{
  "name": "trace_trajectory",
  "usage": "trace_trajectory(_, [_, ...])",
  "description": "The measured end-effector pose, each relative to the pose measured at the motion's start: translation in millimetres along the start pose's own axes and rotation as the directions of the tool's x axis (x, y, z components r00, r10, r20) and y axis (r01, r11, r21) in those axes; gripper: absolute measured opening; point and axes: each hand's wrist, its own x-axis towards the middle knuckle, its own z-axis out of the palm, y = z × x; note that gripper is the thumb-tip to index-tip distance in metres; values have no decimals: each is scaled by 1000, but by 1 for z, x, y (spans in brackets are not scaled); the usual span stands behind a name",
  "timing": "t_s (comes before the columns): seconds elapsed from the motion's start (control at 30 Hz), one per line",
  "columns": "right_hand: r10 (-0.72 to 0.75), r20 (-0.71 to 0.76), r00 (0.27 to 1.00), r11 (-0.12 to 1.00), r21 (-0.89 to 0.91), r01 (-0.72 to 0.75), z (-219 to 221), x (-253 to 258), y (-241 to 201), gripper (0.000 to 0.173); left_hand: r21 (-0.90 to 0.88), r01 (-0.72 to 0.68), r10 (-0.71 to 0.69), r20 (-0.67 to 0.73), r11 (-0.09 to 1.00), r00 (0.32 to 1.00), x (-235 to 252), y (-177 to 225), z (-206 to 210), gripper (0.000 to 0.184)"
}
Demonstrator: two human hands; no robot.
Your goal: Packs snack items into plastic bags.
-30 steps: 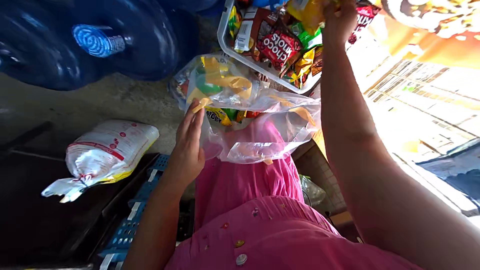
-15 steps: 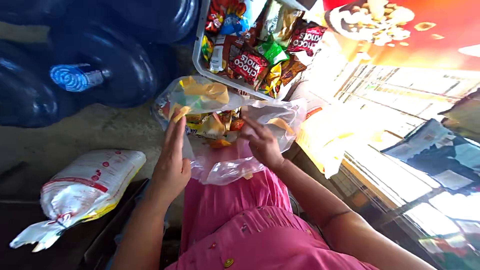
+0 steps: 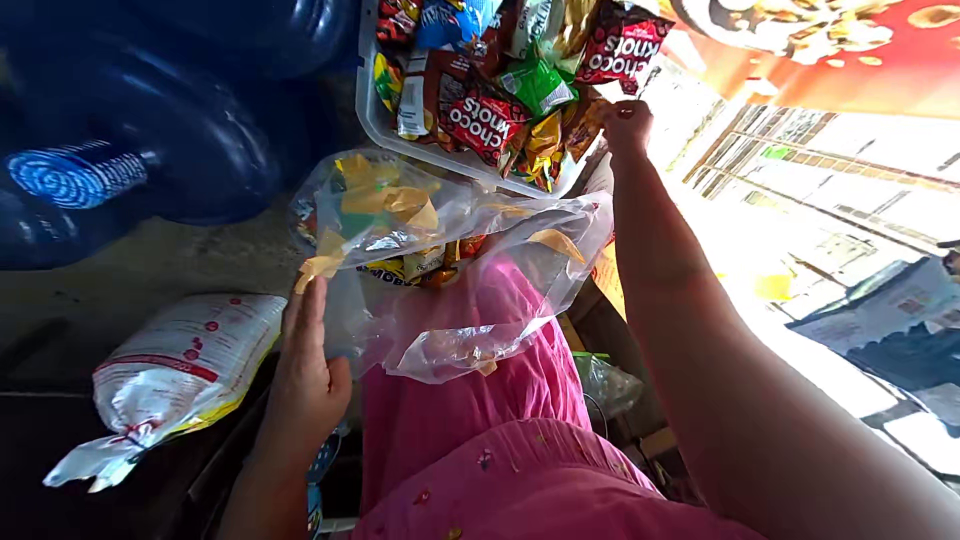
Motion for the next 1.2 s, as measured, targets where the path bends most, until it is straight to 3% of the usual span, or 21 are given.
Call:
trace_trajectory(0.1, [-144, -121, 982, 990, -5, 144, -11, 8, -6, 41, 20, 20, -21, 10, 1000, 1000, 2, 3, 1, 85])
trace_trajectory(0.2, [-242, -95, 966, 964, -135, 229, -21, 26, -12, 38, 32, 37, -38, 5, 999, 999, 5, 7, 2, 85])
trace_trajectory(0.33, [-216, 17, 976, 972, -95, 217, -10, 38, -24, 38, 40, 42, -43, 10, 998, 999, 6, 12, 6, 86])
trace_trajectory(0.43, [-167, 13, 986, 983, -74, 167, -1, 32, -32, 36, 61, 39, -40, 11, 997, 999, 5, 14, 5, 84])
trace_trajectory(0.53, [-241, -45, 970, 965, -118, 234, -9, 9, -37, 35, 70, 26, -28, 20, 997, 999, 6, 17, 4, 84])
trace_trajectory(0.6, [-391, -135, 911, 918, -128, 375, -22, -21, -42, 33, 72, 23, -25, 37, 997, 999, 8, 19, 3, 84])
trace_trajectory(0.7, [-637, -297, 711, 758, -70, 649, -43, -102, -50, 28, 42, -21, 19, 36, 999, 999, 15, 20, 2, 85])
trace_trajectory(0.77, [-714, -376, 591, 635, 8, 772, -53, -171, -57, 21, 33, -66, 65, 27, 997, 997, 21, 22, 2, 86])
trace_trajectory(0.8, [-720, -396, 571, 603, 52, 796, -52, -207, -56, 17, 32, -83, 82, 23, 996, 996, 23, 23, 2, 86])
trace_trajectory(0.87, [-722, -353, 595, 591, 132, 796, -40, -277, -44, 16, 20, -92, 91, 25, 996, 995, 24, 26, 1, 87])
trace_trajectory(0.93, [-747, -178, 640, 625, 138, 768, -16, -328, -22, 12, -7, -88, 88, 40, 996, 995, 24, 28, 1, 90])
trace_trajectory(1.0, [-764, 61, 642, 645, 96, 758, 8, -351, -11, 9, 7, -93, 93, 60, 996, 994, 20, 28, 0, 93])
trace_trajectory(1.07, [-758, 196, 622, 645, 79, 760, 22, -339, -12, 20, 17, -113, 112, 64, 993, 992, 15, 25, 0, 92])
trace_trajectory(1.2, [-745, 22, 667, 666, -43, 745, 23, -255, -55, 30, 20, -102, 100, 70, 995, 993, -2, 13, 4, 87])
